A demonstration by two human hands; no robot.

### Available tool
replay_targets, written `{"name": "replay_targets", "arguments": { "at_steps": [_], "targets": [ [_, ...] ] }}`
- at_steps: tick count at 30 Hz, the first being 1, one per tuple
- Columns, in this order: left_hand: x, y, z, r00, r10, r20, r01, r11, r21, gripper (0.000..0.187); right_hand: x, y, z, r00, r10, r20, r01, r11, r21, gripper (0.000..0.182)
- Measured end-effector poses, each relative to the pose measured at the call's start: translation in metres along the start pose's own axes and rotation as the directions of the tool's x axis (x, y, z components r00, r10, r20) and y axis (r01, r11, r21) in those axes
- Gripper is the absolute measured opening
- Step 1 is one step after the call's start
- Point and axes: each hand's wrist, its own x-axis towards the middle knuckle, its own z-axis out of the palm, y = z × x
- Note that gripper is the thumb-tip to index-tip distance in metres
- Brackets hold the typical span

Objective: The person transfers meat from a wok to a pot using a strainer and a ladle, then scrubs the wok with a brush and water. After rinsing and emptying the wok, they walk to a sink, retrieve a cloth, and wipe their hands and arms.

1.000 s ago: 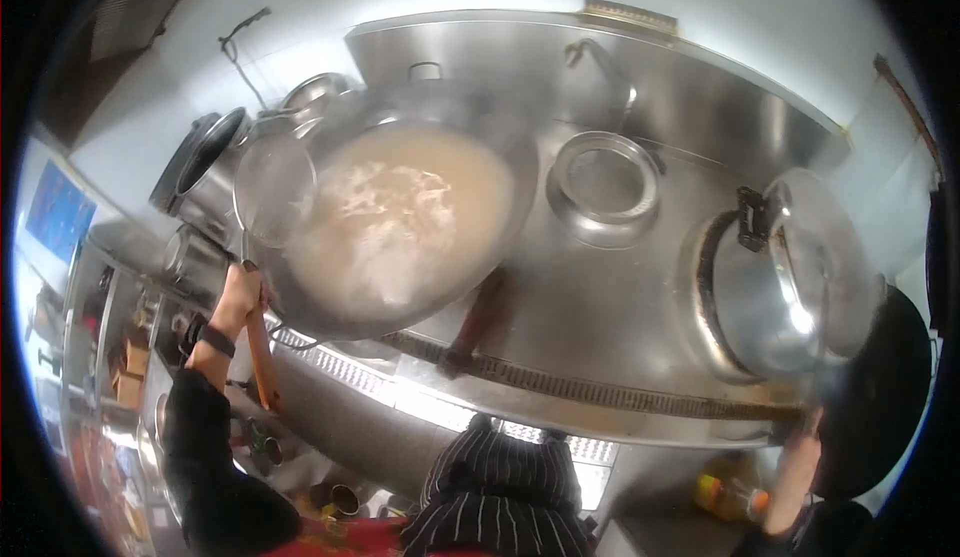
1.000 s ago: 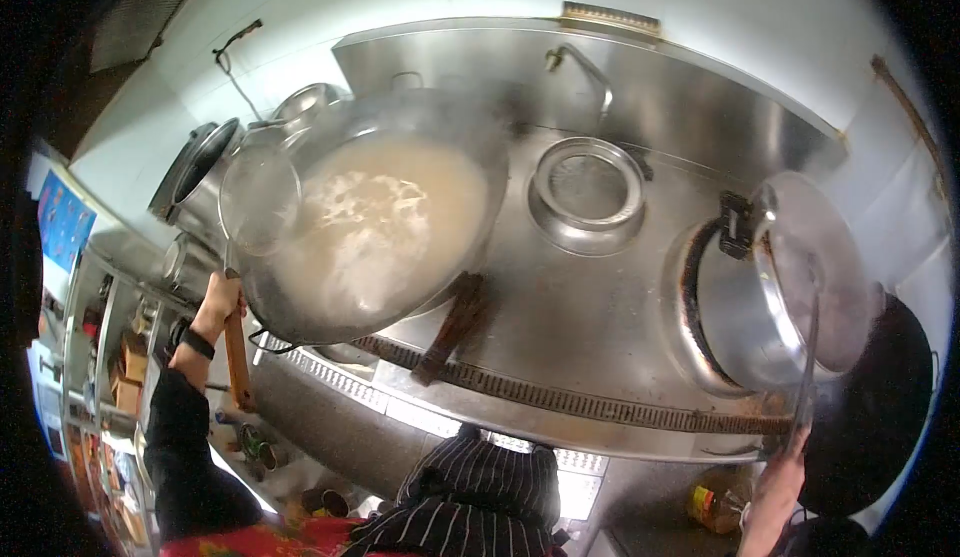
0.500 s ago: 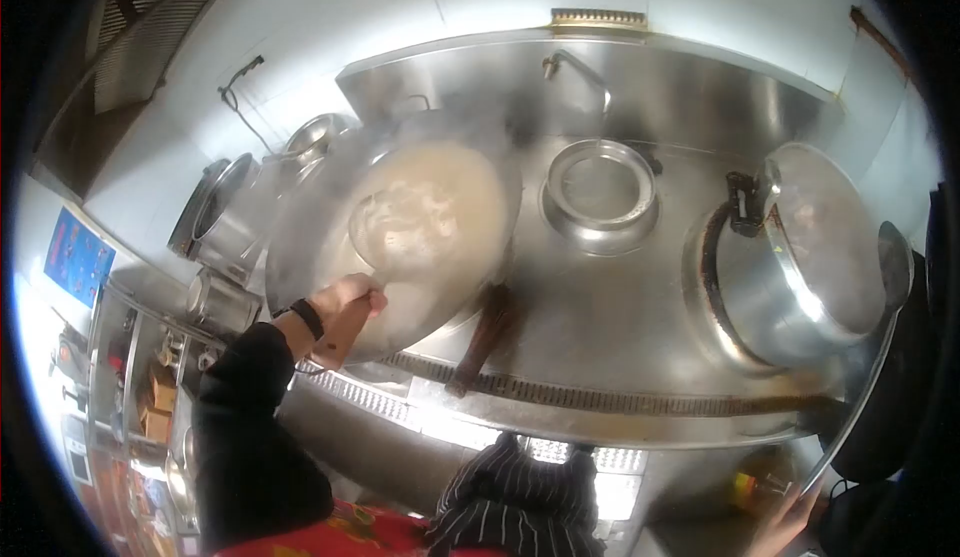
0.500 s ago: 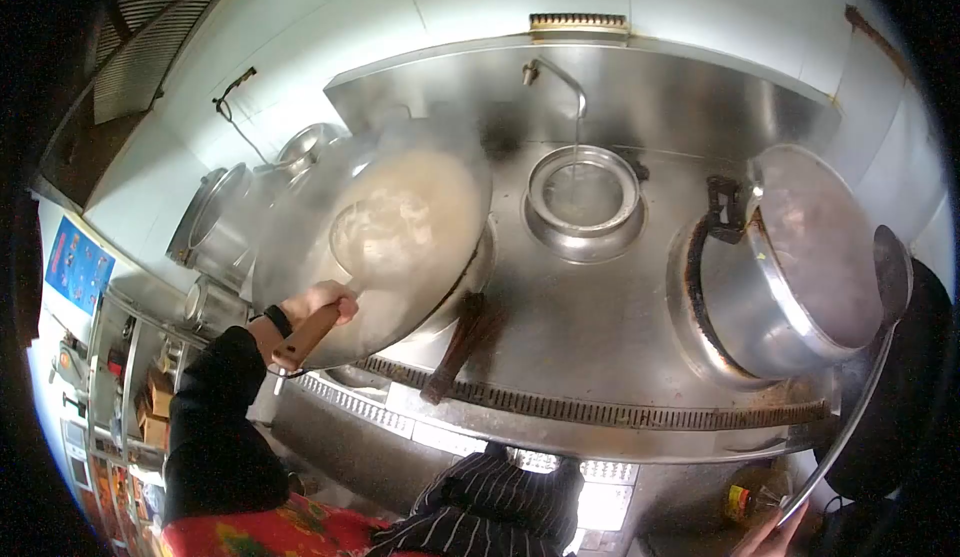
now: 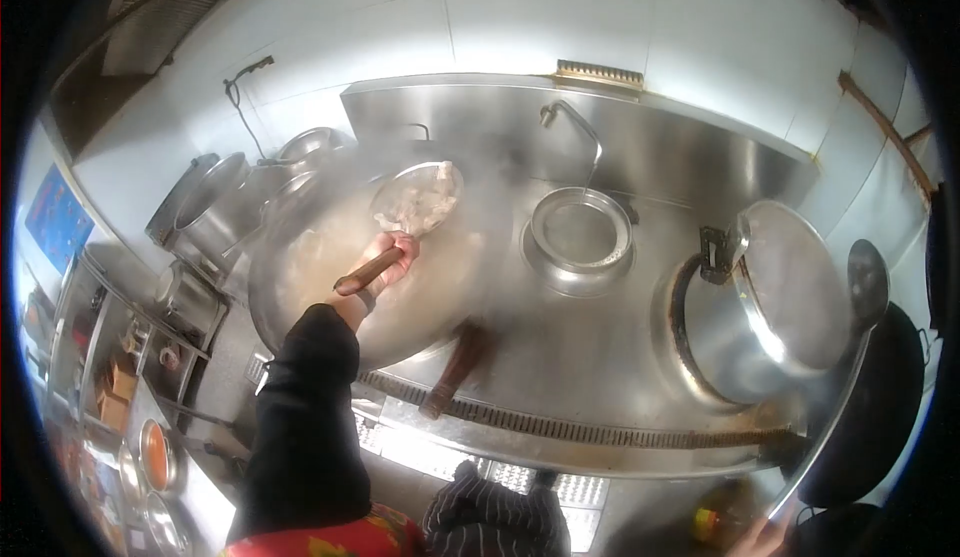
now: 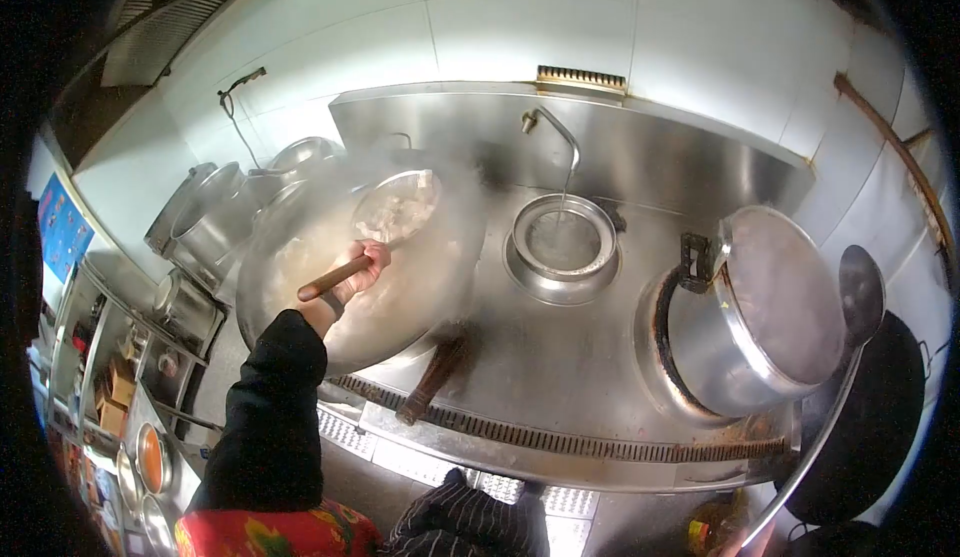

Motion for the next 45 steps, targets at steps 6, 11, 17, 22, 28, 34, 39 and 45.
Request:
{"name": "replay_targets", "arguments": {
  "at_steps": [6, 11, 17, 22, 28, 34, 39, 45],
  "targets": [
    [-0.1, -0.014, 0.03, 0.966, -0.151, 0.209, 0.201, 0.948, -0.247, 0.005, -0.006, -0.002, 0.015, 0.986, 0.151, 0.068, -0.161, 0.967, 0.198, 0.056],
    [-0.145, -0.05, 0.003, 0.96, -0.054, 0.274, 0.088, 0.99, -0.113, 0.006, -0.011, -0.039, 0.063, 0.99, 0.074, 0.123, -0.111, 0.937, 0.33, 0.044],
    [-0.195, -0.061, -0.011, 0.994, -0.073, -0.077, 0.072, 0.997, -0.018, 0.023, -0.024, -0.05, 0.115, 0.914, 0.149, 0.377, -0.337, 0.795, 0.504, 0.035],
    [-0.207, -0.09, -0.006, 0.964, 0.141, -0.224, -0.051, 0.929, 0.366, 0.015, -0.031, -0.041, 0.131, 0.899, 0.122, 0.42, -0.337, 0.805, 0.489, 0.034],
    [-0.208, -0.155, 0.087, 0.978, 0.201, -0.063, -0.112, 0.749, 0.654, 0.01, -0.003, -0.06, 0.107, 0.9, 0.105, 0.422, -0.33, 0.796, 0.508, 0.054],
    [-0.151, -0.242, 0.164, 0.984, 0.086, 0.154, -0.174, 0.611, 0.772, 0.008, 0.043, -0.069, 0.091, 0.973, 0.065, 0.222, -0.151, 0.907, 0.394, 0.053],
    [-0.075, -0.341, 0.193, 0.954, -0.106, 0.28, -0.198, 0.476, 0.857, 0.011, 0.107, -0.101, 0.074, 0.993, -0.033, 0.113, 0.028, 0.999, 0.045, 0.051],
    [0.0, -0.47, 0.175, 0.92, -0.176, 0.351, -0.27, 0.365, 0.891, 0.007, 0.132, -0.031, 0.084, 0.992, -0.089, 0.089, 0.1, 0.987, -0.129, 0.051]
  ]
}}
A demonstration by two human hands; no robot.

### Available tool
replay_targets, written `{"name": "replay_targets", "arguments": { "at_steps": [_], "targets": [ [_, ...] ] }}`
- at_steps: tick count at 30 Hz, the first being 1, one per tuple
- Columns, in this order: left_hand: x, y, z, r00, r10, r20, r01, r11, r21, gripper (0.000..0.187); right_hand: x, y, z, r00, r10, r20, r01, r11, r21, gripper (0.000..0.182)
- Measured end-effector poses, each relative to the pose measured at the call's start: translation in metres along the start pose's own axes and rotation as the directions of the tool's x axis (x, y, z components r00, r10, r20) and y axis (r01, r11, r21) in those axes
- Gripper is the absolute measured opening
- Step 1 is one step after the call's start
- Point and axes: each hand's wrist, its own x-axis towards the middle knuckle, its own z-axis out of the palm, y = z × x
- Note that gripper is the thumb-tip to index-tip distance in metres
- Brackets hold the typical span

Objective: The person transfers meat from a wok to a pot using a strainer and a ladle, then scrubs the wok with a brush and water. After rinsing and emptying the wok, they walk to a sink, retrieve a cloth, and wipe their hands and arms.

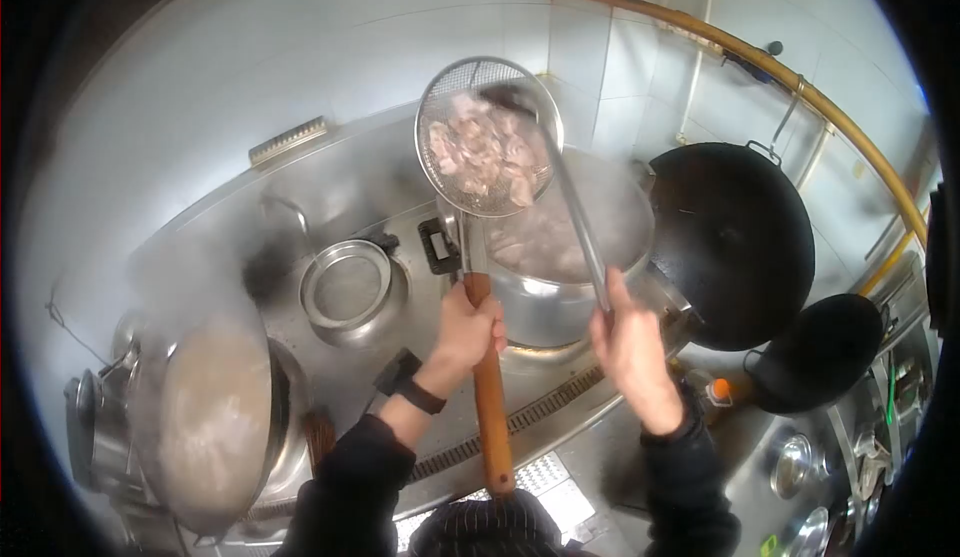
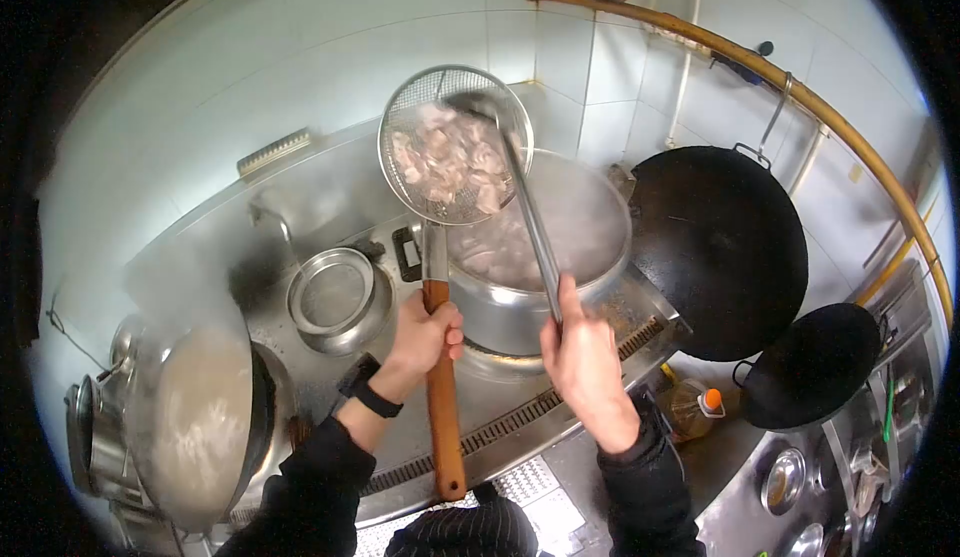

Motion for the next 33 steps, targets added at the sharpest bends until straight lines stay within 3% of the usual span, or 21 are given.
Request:
{"name": "replay_targets", "arguments": {
  "at_steps": [3, 5, 9, 12, 19, 25, 27, 29, 31, 32, 33],
  "targets": [
    [0.027, -0.03, 0.014, 0.998, 0.056, -0.01, -0.056, 0.998, 0.013, 0.012, -0.036, 0.029, -0.014, 0.996, 0.057, 0.071, -0.056, 0.998, -0.014, 0.052],
    [0.039, -0.04, 0.011, 0.997, 0.067, -0.03, -0.061, 0.985, 0.162, 0.016, -0.063, 0.043, -0.027, 0.975, 0.192, 0.114, -0.187, 0.981, -0.05, 0.053],
    [0.05, -0.038, 0.007, 0.984, 0.176, -0.02, -0.164, 0.947, 0.275, 0.015, -0.088, 0.059, -0.037, 0.965, 0.24, 0.101, -0.227, 0.966, -0.127, 0.054],
    [0.05, -0.025, 0.008, 0.972, 0.233, -0.03, -0.211, 0.924, 0.32, 0.014, -0.073, 0.054, -0.037, 0.985, 0.17, 0.015, -0.165, 0.972, -0.166, 0.055],
    [0.013, 0.011, -0.013, 0.977, 0.214, 0.014, -0.213, 0.963, 0.167, 0.017, -0.065, 0.036, -0.018, 0.997, 0.069, -0.031, -0.07, 0.997, -0.042, 0.051],
    [0.007, 0.027, -0.046, 0.985, 0.173, -0.02, -0.165, 0.964, 0.209, 0.017, -0.092, 0.025, -0.025, 0.991, -0.027, 0.134, 0.068, 0.948, -0.31, 0.062],
    [0.01, 0.028, -0.054, 0.983, 0.172, -0.062, -0.152, 0.958, 0.244, 0.017, -0.117, 0.027, -0.033, 0.972, 0.082, 0.22, 0.02, 0.905, -0.426, 0.067],
    [-0.005, 0.031, -0.063, 0.987, 0.138, -0.082, -0.115, 0.964, 0.239, 0.016, -0.137, 0.031, -0.031, 0.98, 0.055, 0.193, 0.029, 0.912, -0.409, 0.063],
    [-0.022, 0.031, -0.076, 0.983, 0.155, -0.102, -0.146, 0.985, 0.091, 0.016, -0.147, 0.027, -0.031, 0.989, 0.124, 0.082, -0.108, 0.979, -0.173, 0.057],
    [-0.032, 0.021, -0.095, 0.981, 0.178, -0.082, -0.17, 0.98, 0.099, 0.016, -0.155, 0.027, -0.03, 0.971, 0.228, 0.07, -0.221, 0.971, -0.096, 0.053],
    [-0.055, 0.025, -0.108, 0.979, 0.173, -0.11, -0.159, 0.979, 0.126, 0.015, -0.161, 0.026, -0.027, 0.968, 0.236, 0.088, -0.227, 0.969, -0.097, 0.053]
  ]
}}
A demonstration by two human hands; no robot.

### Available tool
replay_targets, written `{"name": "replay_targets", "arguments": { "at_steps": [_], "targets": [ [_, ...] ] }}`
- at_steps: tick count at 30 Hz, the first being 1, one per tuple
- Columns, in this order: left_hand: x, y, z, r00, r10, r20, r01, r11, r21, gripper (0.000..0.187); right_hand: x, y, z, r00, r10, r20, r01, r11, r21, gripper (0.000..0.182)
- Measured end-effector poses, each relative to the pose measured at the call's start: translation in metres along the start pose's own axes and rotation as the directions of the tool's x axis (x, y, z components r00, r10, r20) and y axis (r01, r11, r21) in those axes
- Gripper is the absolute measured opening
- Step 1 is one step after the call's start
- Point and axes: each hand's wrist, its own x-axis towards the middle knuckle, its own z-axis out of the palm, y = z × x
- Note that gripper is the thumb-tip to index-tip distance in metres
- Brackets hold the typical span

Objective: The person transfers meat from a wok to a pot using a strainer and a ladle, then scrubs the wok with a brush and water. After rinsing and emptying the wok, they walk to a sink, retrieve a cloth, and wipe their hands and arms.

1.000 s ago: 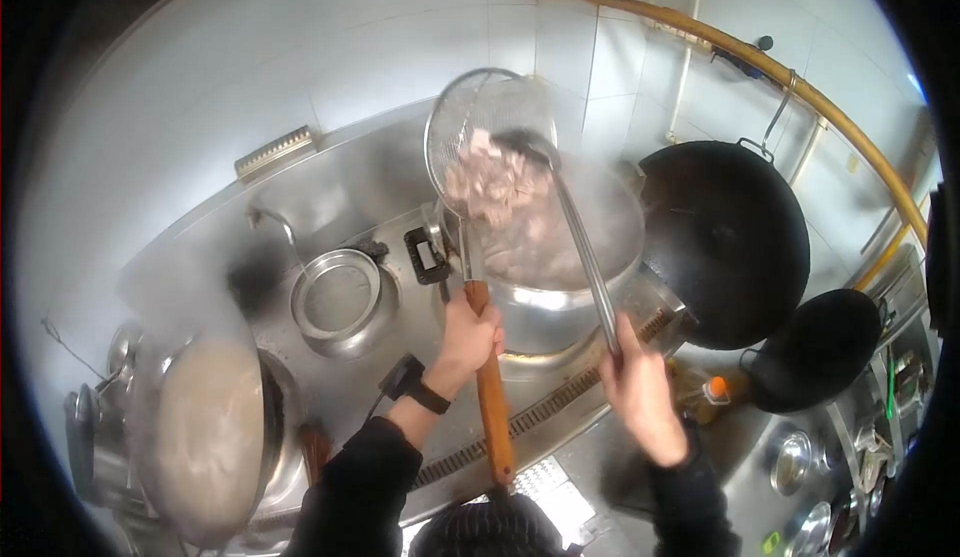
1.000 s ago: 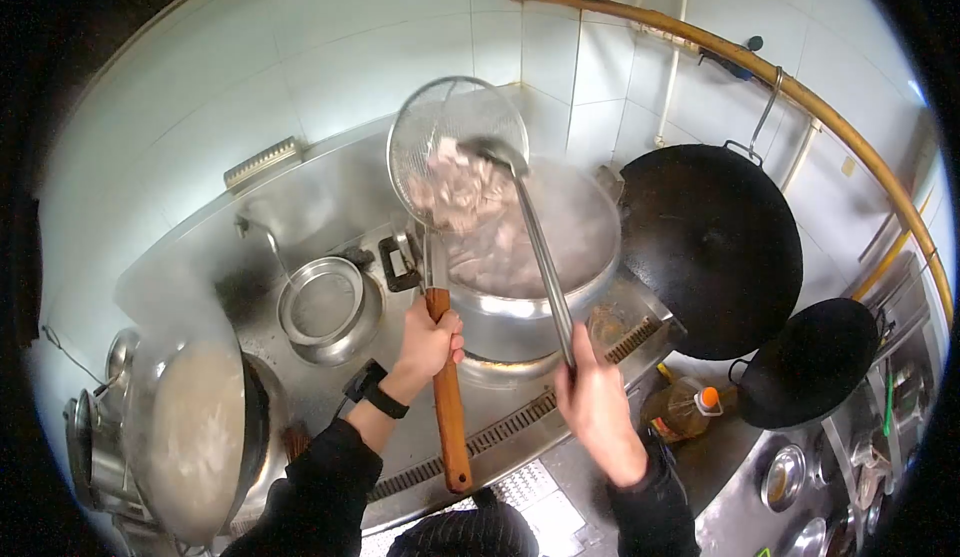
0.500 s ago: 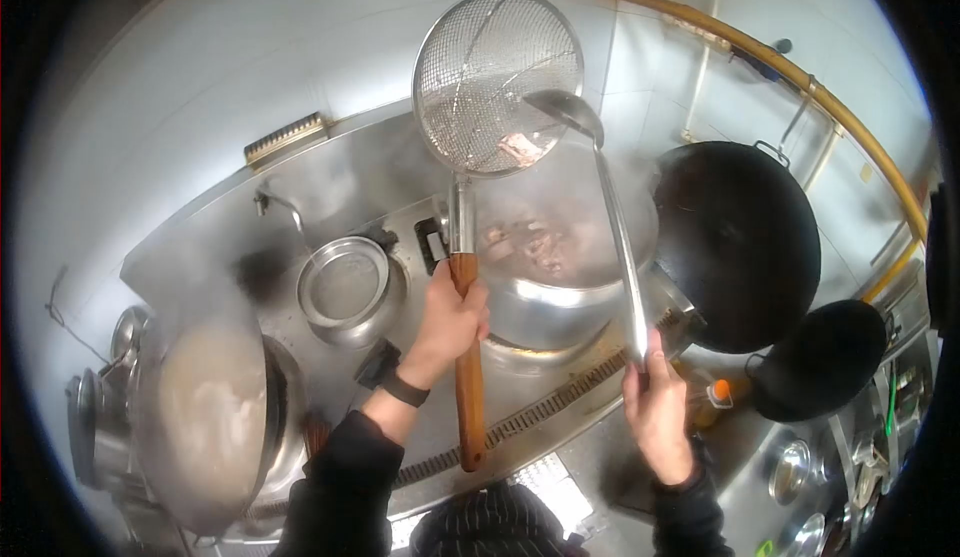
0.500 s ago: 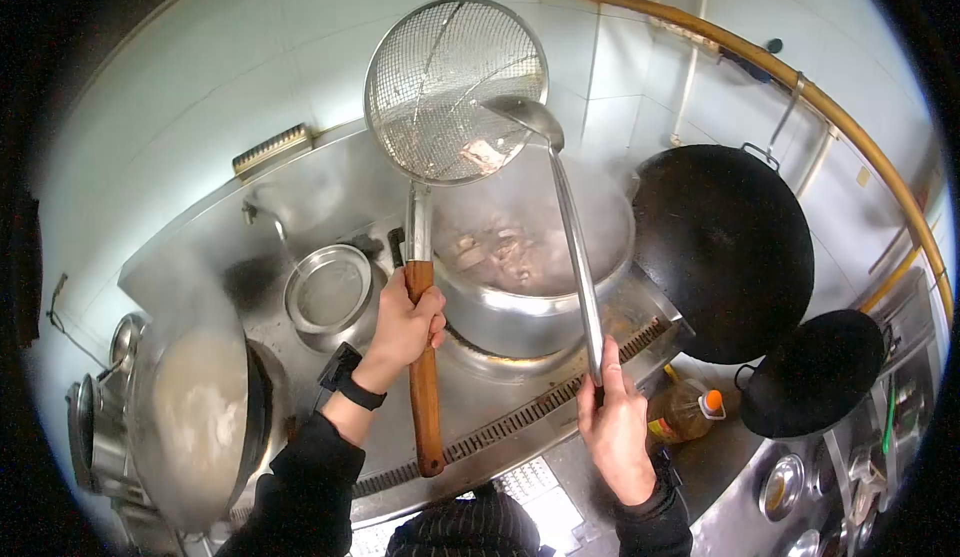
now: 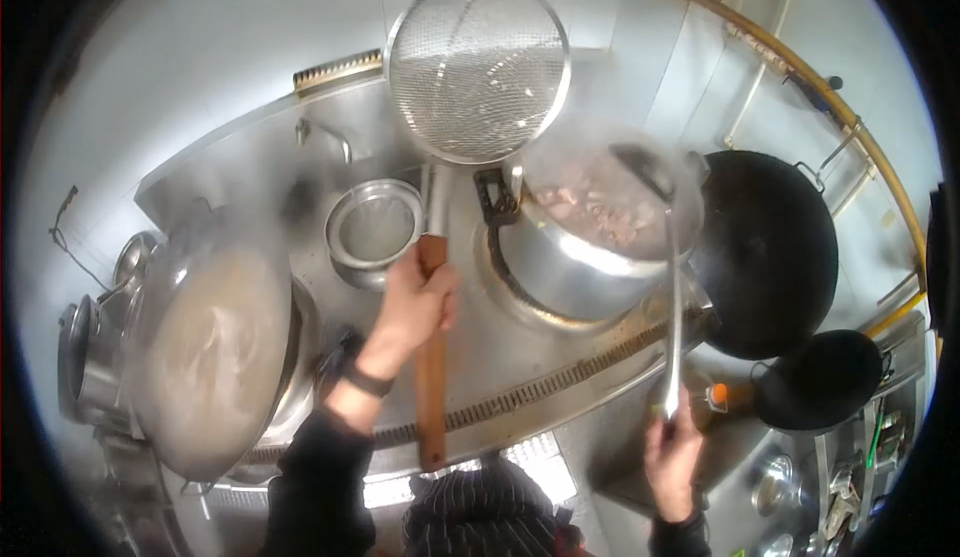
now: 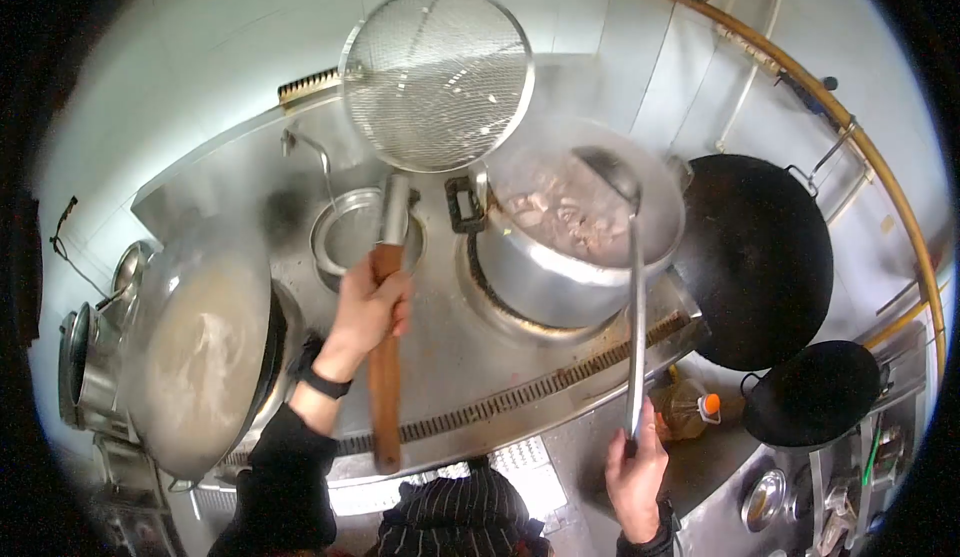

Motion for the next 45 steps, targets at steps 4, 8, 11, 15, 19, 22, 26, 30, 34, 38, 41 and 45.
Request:
{"name": "replay_targets", "arguments": {
  "at_steps": [4, 8, 11, 15, 19, 22, 26, 30, 34, 38, 41, 45],
  "targets": [
    [-0.084, -0.029, -0.072, 0.969, 0.022, -0.247, 0.055, 0.953, 0.298, 0.027, -0.027, 0.0, 0.022, 0.994, 0.103, -0.029, -0.097, 0.984, 0.152, 0.053],
    [-0.166, -0.104, -0.133, 0.856, 0.456, -0.244, -0.056, 0.55, 0.833, 0.071, -0.041, -0.004, 0.044, 0.992, 0.104, -0.066, -0.074, 0.934, 0.35, 0.051],
    [-0.209, -0.151, -0.148, 0.902, 0.414, -0.119, 0.036, 0.203, 0.979, 0.076, -0.034, -0.012, 0.057, 0.994, 0.107, -0.024, -0.087, 0.904, 0.42, 0.051],
    [-0.224, -0.165, -0.145, 0.963, 0.12, -0.24, 0.215, 0.187, 0.959, 0.07, -0.016, -0.04, 0.071, 0.997, -0.008, 0.082, -0.03, 0.89, 0.455, 0.052],
    [-0.211, -0.109, -0.14, 0.91, 0.263, -0.32, 0.117, 0.577, 0.808, 0.067, -0.001, -0.072, 0.105, 0.969, -0.118, 0.217, -0.036, 0.803, 0.595, 0.055],
    [-0.211, -0.045, -0.144, 0.845, 0.015, -0.534, 0.263, 0.859, 0.44, 0.062, 0.025, -0.079, 0.154, 0.916, -0.165, 0.367, -0.155, 0.695, 0.702, 0.057],
    [-0.243, -0.018, -0.169, 0.806, -0.113, -0.58, 0.219, 0.969, 0.115, 0.028, 0.08, -0.096, 0.228, 0.807, -0.144, 0.572, -0.217, 0.829, 0.516, 0.045],
    [-0.286, 0.007, -0.21, 0.677, -0.226, -0.7, 0.316, 0.949, 0.0, 0.01, 0.142, -0.105, 0.343, 0.814, -0.219, 0.538, 0.122, 0.97, 0.21, 0.039],
    [-0.326, 0.007, -0.287, 0.502, -0.07, -0.862, 0.475, 0.856, 0.206, 0.015, 0.173, -0.153, 0.392, 0.757, -0.068, 0.649, -0.011, 0.993, 0.117, 0.019],
    [-0.354, 0.017, -0.368, 0.324, -0.004, -0.946, 0.682, 0.694, 0.23, 0.027, 0.181, -0.145, 0.439, 0.398, 0.014, 0.917, -0.718, 0.628, 0.301, 0.011],
    [-0.39, -0.012, -0.471, 0.308, 0.101, -0.946, 0.842, 0.434, 0.32, 0.043, 0.152, -0.148, 0.411, 0.047, -0.12, 0.992, -0.997, 0.055, 0.054, 0.009],
    [-0.381, -0.005, -0.502, 0.604, -0.183, -0.775, 0.623, 0.716, 0.316, 0.012, 0.105, -0.143, 0.349, 0.161, -0.167, 0.973, -0.983, 0.064, 0.173, 0.015]
  ]
}}
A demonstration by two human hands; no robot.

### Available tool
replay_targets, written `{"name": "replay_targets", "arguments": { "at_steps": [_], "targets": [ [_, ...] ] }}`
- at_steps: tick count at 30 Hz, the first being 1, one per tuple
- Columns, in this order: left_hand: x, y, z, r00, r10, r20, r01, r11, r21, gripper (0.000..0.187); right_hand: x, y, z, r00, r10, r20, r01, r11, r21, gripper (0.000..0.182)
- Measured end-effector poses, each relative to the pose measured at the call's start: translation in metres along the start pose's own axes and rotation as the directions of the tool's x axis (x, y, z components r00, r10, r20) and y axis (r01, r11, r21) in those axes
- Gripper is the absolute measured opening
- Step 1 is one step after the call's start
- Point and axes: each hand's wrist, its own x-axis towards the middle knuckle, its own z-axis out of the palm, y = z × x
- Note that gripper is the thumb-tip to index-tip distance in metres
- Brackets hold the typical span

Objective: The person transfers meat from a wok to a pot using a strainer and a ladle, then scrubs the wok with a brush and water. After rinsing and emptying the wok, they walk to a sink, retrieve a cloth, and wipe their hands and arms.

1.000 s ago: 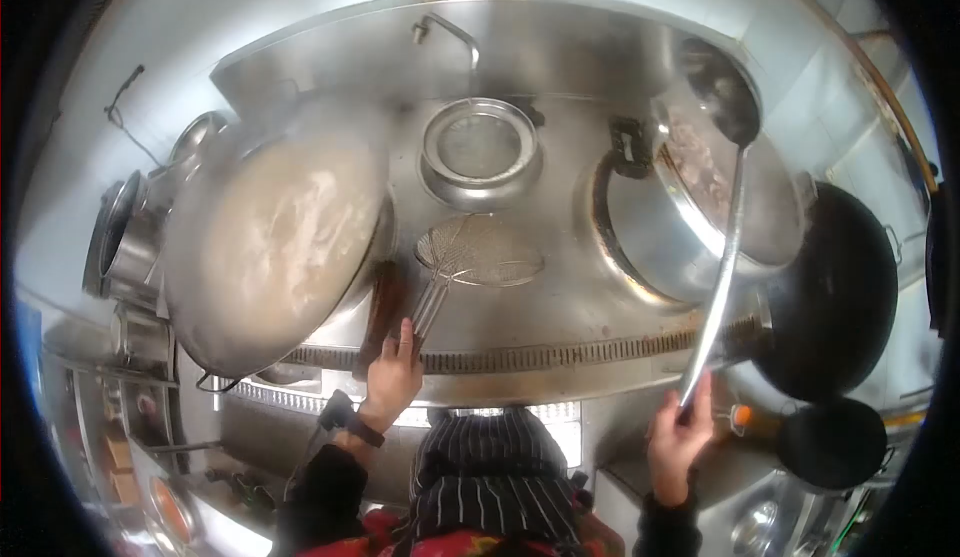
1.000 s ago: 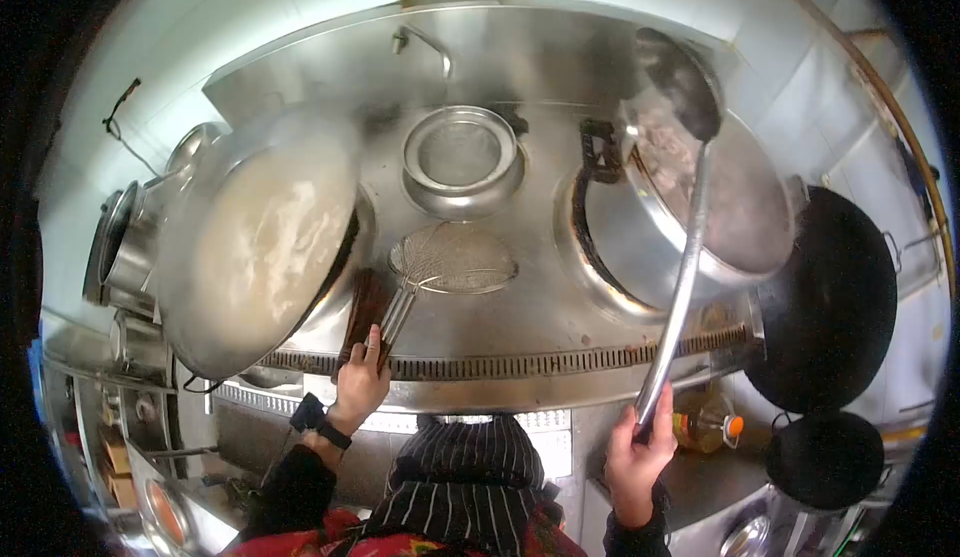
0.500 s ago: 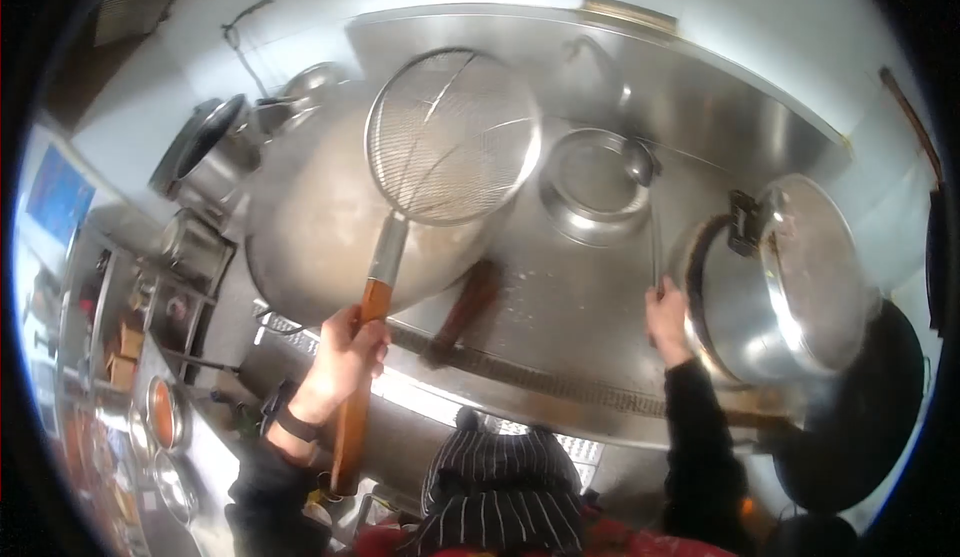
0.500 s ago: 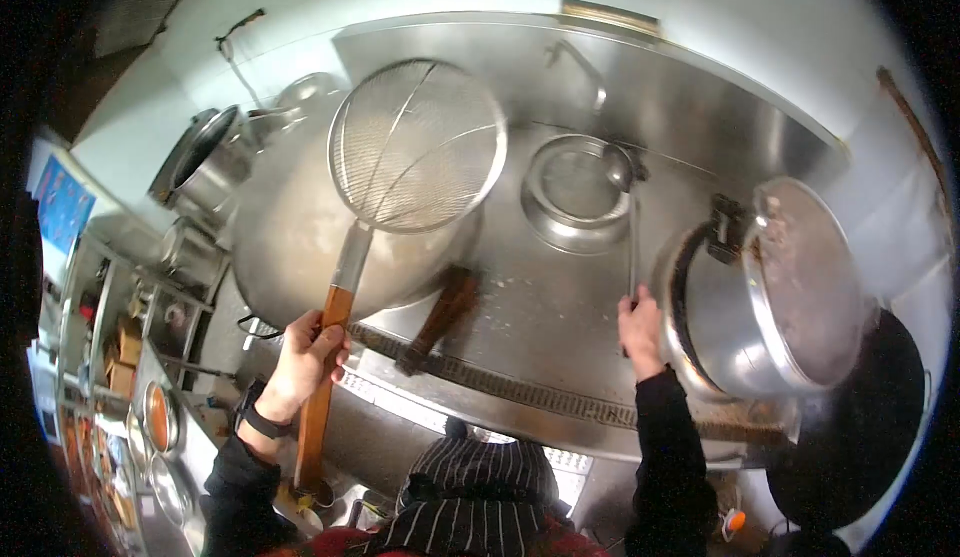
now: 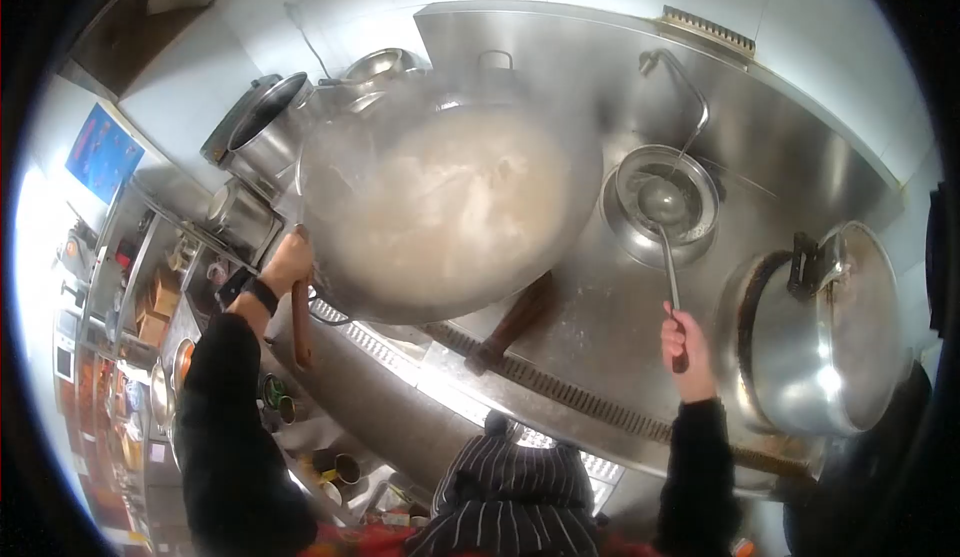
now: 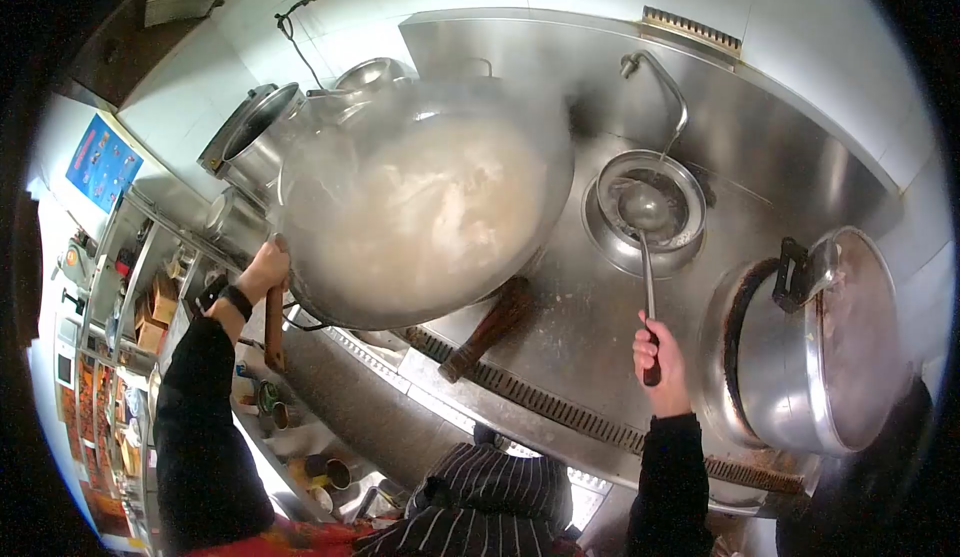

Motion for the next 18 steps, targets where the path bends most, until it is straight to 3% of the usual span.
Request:
{"name": "replay_targets", "arguments": {
  "at_steps": [1, 3, 4, 6, 7, 9, 11, 13, 15, 17, 18],
  "targets": [
    [0.0, 0.001, 0.008, 1.0, -0.002, 0.004, 0.002, 1.0, 0.002, 0.012, -0.013, 0.003, -0.005, 1.0, -0.023, -0.005, 0.022, 0.998, -0.065, 0.017],
    [0.006, 0.034, 0.038, 0.946, -0.267, 0.181, 0.287, 0.954, -0.092, 0.011, -0.034, 0.011, -0.021, 1.0, -0.017, -0.024, 0.014, 0.994, -0.105, 0.019],
    [0.0, 0.056, 0.06, 0.946, -0.262, 0.191, 0.281, 0.957, -0.076, 0.011, -0.047, 0.016, -0.029, 0.997, -0.045, -0.063, 0.033, 0.983, -0.178, 0.019],
    [-0.014, 0.094, 0.099, 0.824, -0.469, 0.317, 0.562, 0.743, -0.363, 0.011, -0.07, 0.025, -0.041, 0.991, -0.081, -0.107, 0.054, 0.97, -0.239, 0.019],
    [-0.009, 0.09, 0.108, 0.821, -0.469, 0.325, 0.565, 0.748, -0.348, 0.011, -0.084, 0.031, -0.046, 0.981, -0.125, -0.15, 0.081, 0.959, -0.273, 0.019],
    [0.0, 0.098, 0.125, 0.745, -0.409, 0.527, 0.634, 0.68, -0.369, 0.011, -0.102, 0.039, -0.055, 0.965, -0.172, -0.197, 0.108, 0.948, -0.3, 0.018],
    [0.004, 0.115, 0.156, 0.745, -0.402, 0.532, 0.63, 0.686, -0.364, 0.015, -0.116, 0.045, -0.068, 0.96, -0.239, -0.145, 0.151, 0.881, -0.449, 0.016],
    [0.009, 0.134, 0.175, 0.722, -0.237, 0.65, 0.614, 0.653, -0.444, 0.016, -0.13, 0.053, -0.074, 0.945, -0.268, -0.186, 0.16, 0.878, -0.45, 0.012],
    [0.023, 0.144, 0.186, 0.693, -0.226, 0.685, 0.642, 0.625, -0.443, 0.018, -0.143, 0.06, -0.074, 0.929, -0.295, -0.223, 0.169, 0.875, -0.453, 0.009],
    [0.035, 0.154, 0.193, 0.656, -0.1, 0.748, 0.652, 0.575, -0.494, 0.022, -0.154, 0.067, -0.075, 0.906, -0.301, -0.297, 0.156, 0.89, -0.428, 0.009],
    [0.039, 0.163, 0.197, 0.603, -0.157, 0.782, 0.788, 0.264, -0.555, 0.019, -0.156, 0.07, -0.083, 0.912, -0.284, -0.296, 0.15, 0.902, -0.405, 0.012]
  ]
}}
